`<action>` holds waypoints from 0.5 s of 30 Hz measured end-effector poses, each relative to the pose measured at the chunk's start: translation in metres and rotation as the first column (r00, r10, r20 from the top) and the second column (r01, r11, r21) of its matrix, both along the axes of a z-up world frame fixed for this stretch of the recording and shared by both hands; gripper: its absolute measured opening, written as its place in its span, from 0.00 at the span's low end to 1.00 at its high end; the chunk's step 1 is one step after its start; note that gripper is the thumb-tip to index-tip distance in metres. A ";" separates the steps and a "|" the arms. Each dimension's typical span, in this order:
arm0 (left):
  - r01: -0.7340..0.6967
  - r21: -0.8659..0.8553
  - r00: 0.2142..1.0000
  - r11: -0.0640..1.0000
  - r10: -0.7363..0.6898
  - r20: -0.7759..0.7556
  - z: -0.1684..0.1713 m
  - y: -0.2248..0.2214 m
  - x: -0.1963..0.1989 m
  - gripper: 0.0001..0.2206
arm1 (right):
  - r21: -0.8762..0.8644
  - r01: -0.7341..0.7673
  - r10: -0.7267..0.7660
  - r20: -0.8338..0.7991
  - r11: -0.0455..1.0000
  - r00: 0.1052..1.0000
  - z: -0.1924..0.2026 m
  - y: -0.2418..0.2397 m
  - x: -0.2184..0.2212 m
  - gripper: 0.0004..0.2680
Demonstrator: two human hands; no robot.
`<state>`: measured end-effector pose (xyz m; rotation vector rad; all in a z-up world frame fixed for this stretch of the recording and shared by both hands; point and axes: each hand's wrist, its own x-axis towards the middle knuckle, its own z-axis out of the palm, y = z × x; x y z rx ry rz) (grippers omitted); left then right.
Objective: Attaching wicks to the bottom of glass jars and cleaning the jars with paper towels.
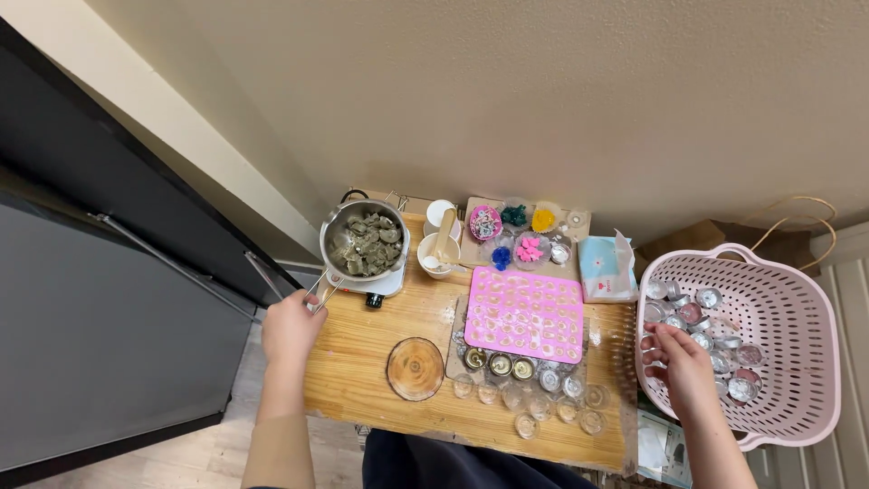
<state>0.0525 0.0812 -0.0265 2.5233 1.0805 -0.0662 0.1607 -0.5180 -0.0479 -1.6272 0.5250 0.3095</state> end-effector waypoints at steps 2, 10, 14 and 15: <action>0.008 -0.001 1.000 1.000 -0.008 -0.001 -0.004 0.003 -0.002 0.12 | 0.003 0.001 -0.001 -0.004 1.000 1.000 -0.001 0.001 0.000 0.09; -0.005 0.016 1.000 1.000 0.005 -0.008 0.004 -0.002 -0.008 0.12 | -0.018 -0.048 0.049 0.029 0.999 0.998 -0.001 0.013 0.017 0.09; 0.044 0.128 0.993 0.991 -0.057 0.103 0.040 -0.032 -0.004 0.33 | -0.298 -0.089 0.145 0.171 0.950 0.975 0.012 0.035 0.040 0.12; 0.057 0.312 0.959 0.948 -0.139 0.247 0.050 -0.043 -0.003 0.45 | -0.442 -0.084 0.202 0.229 0.893 0.952 0.018 0.044 0.046 0.15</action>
